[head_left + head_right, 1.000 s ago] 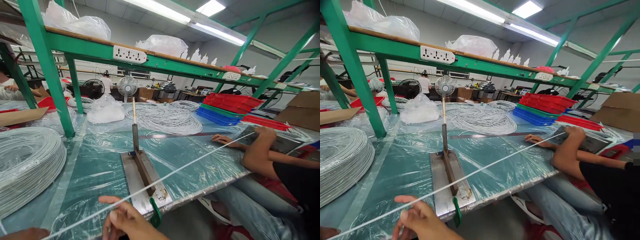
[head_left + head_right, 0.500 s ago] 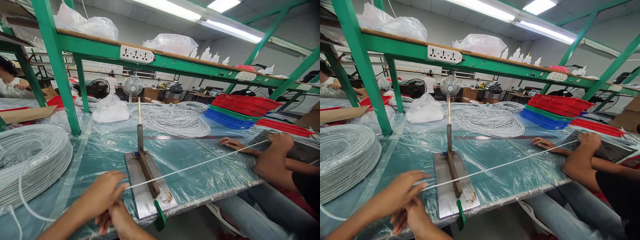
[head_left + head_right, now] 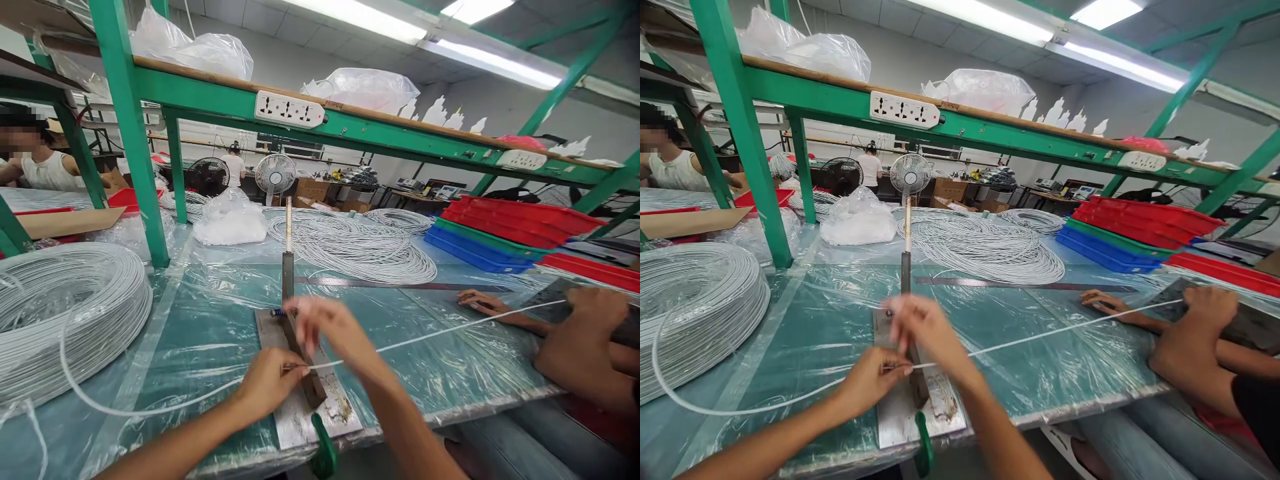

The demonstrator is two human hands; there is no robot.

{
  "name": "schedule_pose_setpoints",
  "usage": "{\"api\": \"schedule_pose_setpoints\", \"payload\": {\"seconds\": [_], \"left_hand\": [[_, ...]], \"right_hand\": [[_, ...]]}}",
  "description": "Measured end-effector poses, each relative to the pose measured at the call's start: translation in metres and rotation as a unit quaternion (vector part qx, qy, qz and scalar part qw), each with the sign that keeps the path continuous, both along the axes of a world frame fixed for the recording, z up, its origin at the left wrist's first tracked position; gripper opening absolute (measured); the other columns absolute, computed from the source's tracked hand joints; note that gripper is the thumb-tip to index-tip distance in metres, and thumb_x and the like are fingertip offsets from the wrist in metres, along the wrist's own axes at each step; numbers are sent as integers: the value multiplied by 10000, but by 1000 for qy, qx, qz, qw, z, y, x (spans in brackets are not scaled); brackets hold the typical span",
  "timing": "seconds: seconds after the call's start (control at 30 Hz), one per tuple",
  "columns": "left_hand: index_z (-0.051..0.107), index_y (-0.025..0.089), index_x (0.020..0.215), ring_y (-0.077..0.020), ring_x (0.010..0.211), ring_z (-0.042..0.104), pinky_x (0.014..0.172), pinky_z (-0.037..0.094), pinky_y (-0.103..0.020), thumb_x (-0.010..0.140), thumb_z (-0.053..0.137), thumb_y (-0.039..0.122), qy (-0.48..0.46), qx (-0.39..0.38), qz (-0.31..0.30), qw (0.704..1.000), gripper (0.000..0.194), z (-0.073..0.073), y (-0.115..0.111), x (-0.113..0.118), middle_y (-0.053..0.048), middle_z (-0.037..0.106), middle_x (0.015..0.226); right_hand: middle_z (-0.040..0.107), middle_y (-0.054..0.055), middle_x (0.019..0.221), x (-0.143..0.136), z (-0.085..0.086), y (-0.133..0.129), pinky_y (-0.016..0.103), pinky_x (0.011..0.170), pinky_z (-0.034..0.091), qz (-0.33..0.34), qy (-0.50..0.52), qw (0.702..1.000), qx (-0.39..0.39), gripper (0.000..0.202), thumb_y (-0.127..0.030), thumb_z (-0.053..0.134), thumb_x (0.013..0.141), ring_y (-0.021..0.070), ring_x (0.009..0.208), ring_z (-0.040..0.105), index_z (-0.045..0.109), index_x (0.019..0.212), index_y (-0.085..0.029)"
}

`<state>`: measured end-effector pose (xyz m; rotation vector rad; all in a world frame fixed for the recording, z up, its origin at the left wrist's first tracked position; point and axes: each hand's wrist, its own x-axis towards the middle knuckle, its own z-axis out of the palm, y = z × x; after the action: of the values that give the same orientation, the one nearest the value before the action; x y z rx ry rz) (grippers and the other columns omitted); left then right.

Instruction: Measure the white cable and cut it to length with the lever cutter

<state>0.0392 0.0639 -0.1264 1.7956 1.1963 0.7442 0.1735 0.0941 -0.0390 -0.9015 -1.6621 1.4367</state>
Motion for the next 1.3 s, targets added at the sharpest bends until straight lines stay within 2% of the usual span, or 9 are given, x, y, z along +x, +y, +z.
{"api": "schedule_pose_setpoints", "payload": {"seconds": [0.03,0.07,0.23,0.37,0.53,0.7,0.97,1.13,1.3], "left_hand": [[720,182,892,-188,760,601,659,378,-252,838,483,306,13,12,9,1000,273,1,-1,0,-32,714,850],[721,180,878,-190,739,600,639,366,-253,836,486,294,27,27,19,999,264,2,-2,0,-36,713,823],[698,165,807,-184,716,590,623,338,-252,813,474,185,90,76,47,992,225,2,3,6,-48,691,770],[675,156,755,-172,692,572,595,322,-241,776,488,158,87,62,62,992,189,2,10,9,-41,668,725],[660,138,704,-143,621,537,547,310,-220,755,554,251,20,21,61,998,163,-2,17,9,-19,629,655],[643,152,639,-126,586,485,531,259,-224,765,601,343,57,37,74,995,233,-6,20,7,8,580,601],[625,163,681,-128,578,479,530,221,-232,795,541,200,103,62,59,991,146,-9,21,6,3,561,597],[652,163,737,-137,583,508,517,255,-226,813,515,276,84,47,54,994,193,-11,26,6,-4,588,610],[689,187,793,-177,659,574,551,290,-235,830,522,371,77,62,42,994,251,-11,24,2,-30,657,695]], "right_hand": [[556,-31,550,5,14,29,164,406,337,-134,23,990,43,306,-418,605,802,58,392,467,643,955,-156],[534,-49,566,9,25,59,146,409,316,-182,34,981,49,283,-385,573,839,40,403,447,606,1025,-174],[474,-52,539,6,42,176,170,366,282,-180,10,983,-37,314,-386,420,938,44,355,351,556,1014,-114],[491,-43,635,-11,39,207,169,380,328,-152,16,984,-90,343,-445,429,930,39,407,371,550,941,-124],[434,-59,586,-25,46,215,166,360,284,-128,29,981,-142,399,-496,401,924,35,386,312,524,821,-131],[319,-74,475,-20,62,197,150,323,181,-105,60,979,-166,580,-677,168,865,35,341,188,392,667,-180],[255,-97,418,15,85,106,110,335,106,-83,122,972,-183,479,-528,143,952,18,299,126,368,692,-195],[297,-90,375,53,63,25,129,306,80,-60,93,968,-226,323,-427,320,938,22,261,126,404,704,-222],[437,-54,456,77,31,-35,137,292,182,-39,34,963,-263,244,-384,640,737,23,282,264,456,737,-223]]}}
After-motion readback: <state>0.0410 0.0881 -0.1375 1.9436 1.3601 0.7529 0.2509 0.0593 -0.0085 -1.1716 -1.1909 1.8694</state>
